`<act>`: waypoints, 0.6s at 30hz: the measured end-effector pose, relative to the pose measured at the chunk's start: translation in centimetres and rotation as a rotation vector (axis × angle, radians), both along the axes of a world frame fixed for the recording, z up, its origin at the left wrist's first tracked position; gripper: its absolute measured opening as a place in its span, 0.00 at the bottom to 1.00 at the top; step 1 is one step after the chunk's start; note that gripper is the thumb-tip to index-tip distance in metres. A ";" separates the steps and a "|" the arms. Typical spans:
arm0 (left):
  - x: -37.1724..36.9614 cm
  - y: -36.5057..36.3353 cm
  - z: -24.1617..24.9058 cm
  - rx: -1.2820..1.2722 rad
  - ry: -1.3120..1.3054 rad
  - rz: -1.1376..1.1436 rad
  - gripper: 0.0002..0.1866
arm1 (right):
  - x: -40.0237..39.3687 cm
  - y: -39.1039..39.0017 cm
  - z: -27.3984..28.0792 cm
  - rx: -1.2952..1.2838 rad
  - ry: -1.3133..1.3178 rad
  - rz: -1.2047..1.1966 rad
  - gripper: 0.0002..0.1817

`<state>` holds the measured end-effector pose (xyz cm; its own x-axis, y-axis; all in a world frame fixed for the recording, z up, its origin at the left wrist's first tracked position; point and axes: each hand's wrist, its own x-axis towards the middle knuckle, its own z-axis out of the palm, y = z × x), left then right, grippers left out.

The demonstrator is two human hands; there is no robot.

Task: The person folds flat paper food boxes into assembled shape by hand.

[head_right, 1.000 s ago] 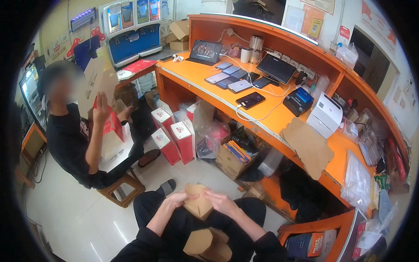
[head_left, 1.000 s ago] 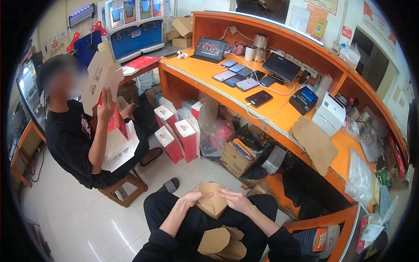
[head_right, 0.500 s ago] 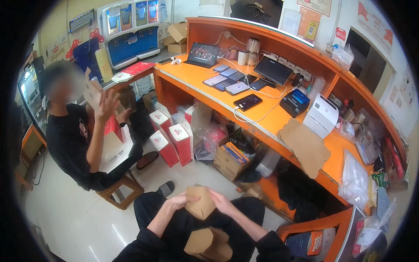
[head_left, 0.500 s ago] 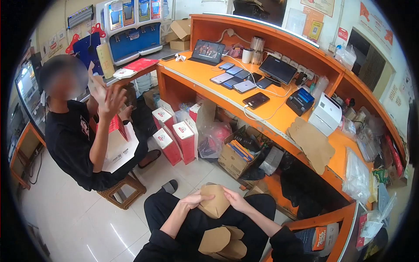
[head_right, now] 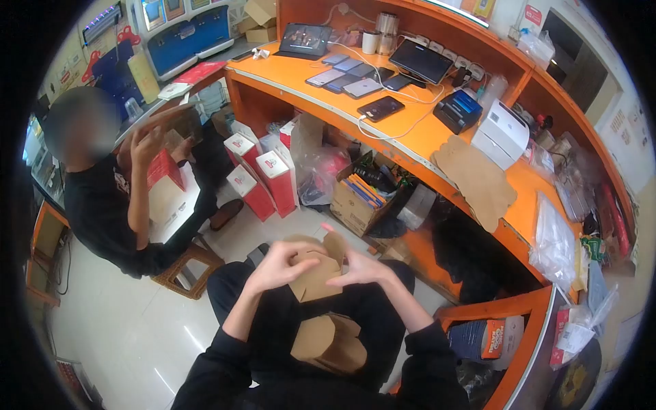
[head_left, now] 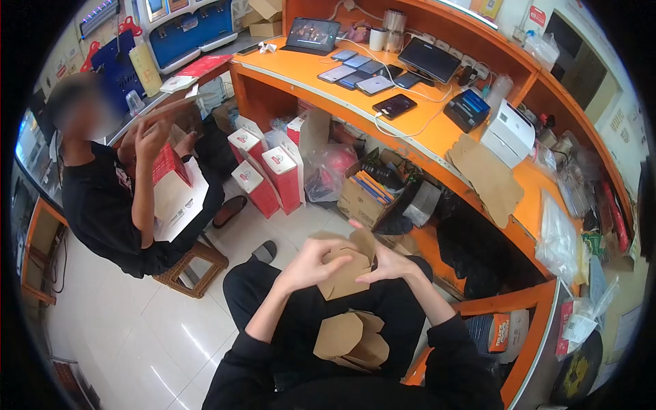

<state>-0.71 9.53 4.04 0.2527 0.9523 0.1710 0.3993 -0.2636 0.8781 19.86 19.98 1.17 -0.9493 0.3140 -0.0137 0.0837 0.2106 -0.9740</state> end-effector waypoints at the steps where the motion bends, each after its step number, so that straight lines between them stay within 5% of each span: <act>1: 0.0 -0.7 0.7 0.146 0.012 0.151 0.39 | 0.5 -0.2 0.6 0.034 0.042 -0.066 0.64; 3: 0.2 -2.1 1.2 0.434 0.030 0.449 0.49 | 2.0 -0.4 0.6 0.078 0.112 -0.183 0.65; 6: 1.3 -3.6 -0.7 0.150 -0.208 0.396 0.62 | 4.1 -1.8 0.2 -0.019 0.186 -0.316 0.68; 9: 3.6 -4.0 -0.7 -0.245 -0.485 0.235 0.66 | 5.5 -3.7 0.9 0.053 0.111 -0.329 0.71; 10: 4.0 -3.7 -0.6 -0.187 -0.412 0.237 0.65 | 6.2 -3.6 0.6 0.153 0.103 -0.330 0.72; 11: 4.2 -3.5 -0.3 -0.102 -0.268 0.244 0.63 | 7.4 -3.5 0.8 0.241 0.137 -0.358 0.67; 13: 4.5 -3.3 0.4 0.073 0.013 0.249 0.61 | 8.0 -3.9 2.9 -0.215 0.528 -0.483 0.53; 16: 5.2 -3.1 1.4 0.242 0.168 0.132 0.55 | 11.1 -4.2 6.9 0.093 0.067 -0.489 0.30; 18: 6.7 -3.1 1.9 0.333 0.240 -0.030 0.54 | 10.1 -6.5 7.7 0.421 -0.106 -0.419 0.30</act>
<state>5.94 6.47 5.97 0.3497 0.8467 0.4010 0.5705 -0.5320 0.6257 29.96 13.51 8.85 -0.7438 0.6600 0.1056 0.3346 0.5044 -0.7960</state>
